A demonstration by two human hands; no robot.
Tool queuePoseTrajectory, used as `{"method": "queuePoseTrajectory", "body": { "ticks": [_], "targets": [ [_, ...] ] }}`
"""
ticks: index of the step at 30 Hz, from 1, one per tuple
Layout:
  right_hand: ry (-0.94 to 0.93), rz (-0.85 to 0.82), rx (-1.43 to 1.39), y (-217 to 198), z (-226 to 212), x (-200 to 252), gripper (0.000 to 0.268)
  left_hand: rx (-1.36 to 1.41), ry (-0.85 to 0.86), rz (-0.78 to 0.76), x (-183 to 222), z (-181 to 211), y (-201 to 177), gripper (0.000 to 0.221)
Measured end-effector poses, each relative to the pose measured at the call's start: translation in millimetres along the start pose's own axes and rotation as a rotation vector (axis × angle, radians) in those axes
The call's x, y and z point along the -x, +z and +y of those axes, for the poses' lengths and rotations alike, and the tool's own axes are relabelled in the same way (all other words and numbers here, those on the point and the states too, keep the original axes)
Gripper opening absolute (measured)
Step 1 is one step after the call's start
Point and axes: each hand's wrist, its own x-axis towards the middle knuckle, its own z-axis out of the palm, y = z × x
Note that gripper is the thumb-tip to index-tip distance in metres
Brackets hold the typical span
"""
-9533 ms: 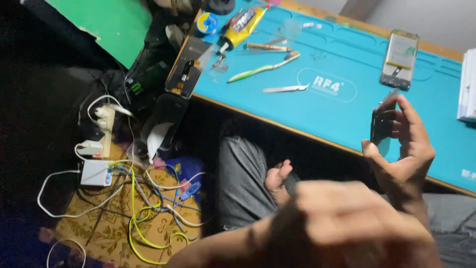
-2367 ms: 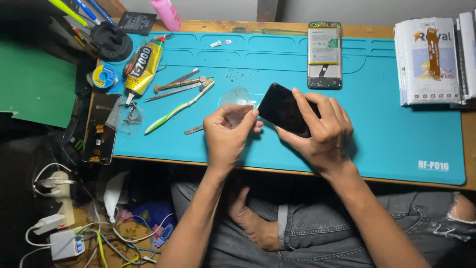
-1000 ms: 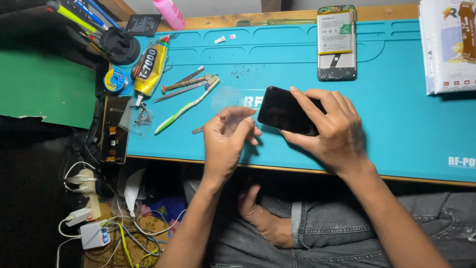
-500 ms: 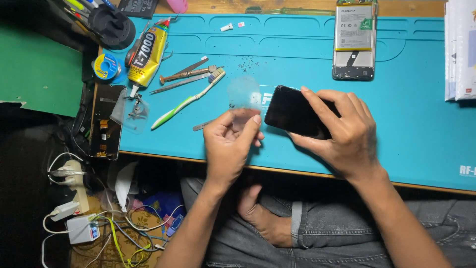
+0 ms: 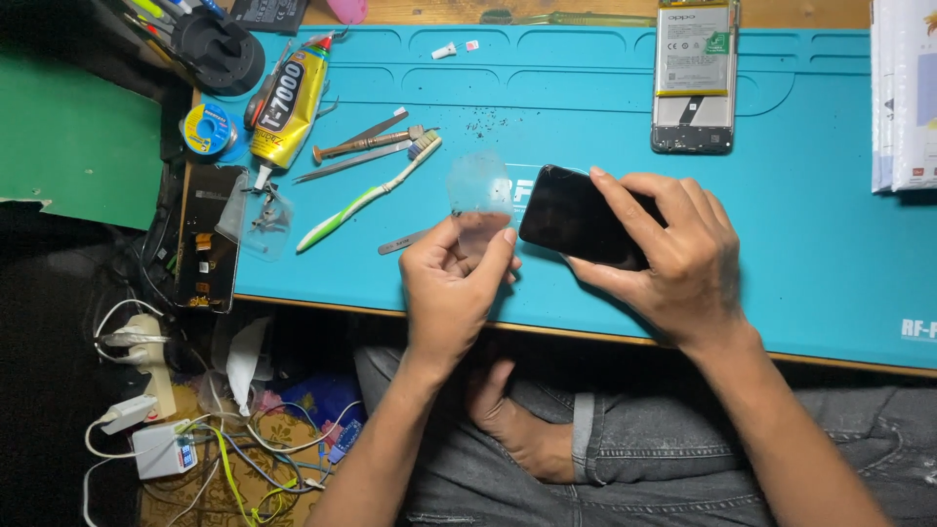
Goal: Cleaning a mobile phone frame with a brush and applying a screen protector to the device.
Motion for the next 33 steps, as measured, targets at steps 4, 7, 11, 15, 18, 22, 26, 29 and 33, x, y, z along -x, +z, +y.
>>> {"method": "queuePoseTrajectory", "body": {
  "ticks": [4, 7, 11, 15, 18, 22, 26, 29, 33],
  "targets": [
    [-0.023, 0.003, -0.003, 0, 1, 1, 0.067, -0.062, 0.055, -0.003, 2, 3, 1, 0.012],
    [-0.028, 0.007, 0.035, 2, 2, 2, 0.067, -0.102, 0.021, 0.032, 0, 3, 1, 0.011],
    [-0.041, -0.02, -0.028, 1, 3, 0, 0.068, -0.105, 0.006, 0.026, 3, 3, 1, 0.007],
    [-0.06, -0.03, -0.005, 0, 3, -2, 0.078, -0.167, 0.058, 0.01, 6, 2, 1, 0.005],
    [-0.047, -0.04, -0.038, -1, 3, -2, 0.077, -0.178, 0.019, 0.013, 4, 5, 2, 0.002],
    [-0.04, -0.059, -0.041, -2, 3, -5, 0.08, -0.292, 0.009, 0.017, 0, 10, 3, 0.006],
    [-0.024, -0.068, -0.05, -3, 2, -5, 0.069, -0.383, 0.046, -0.005, 1, 14, 4, 0.007],
    [-0.004, -0.084, -0.072, -2, 0, -6, 0.067, -0.442, 0.011, -0.011, 2, 22, 3, 0.009],
    [0.024, -0.103, -0.08, -2, -2, -7, 0.068, -0.492, -0.036, 0.003, 3, 25, 2, 0.013]
  ]
}}
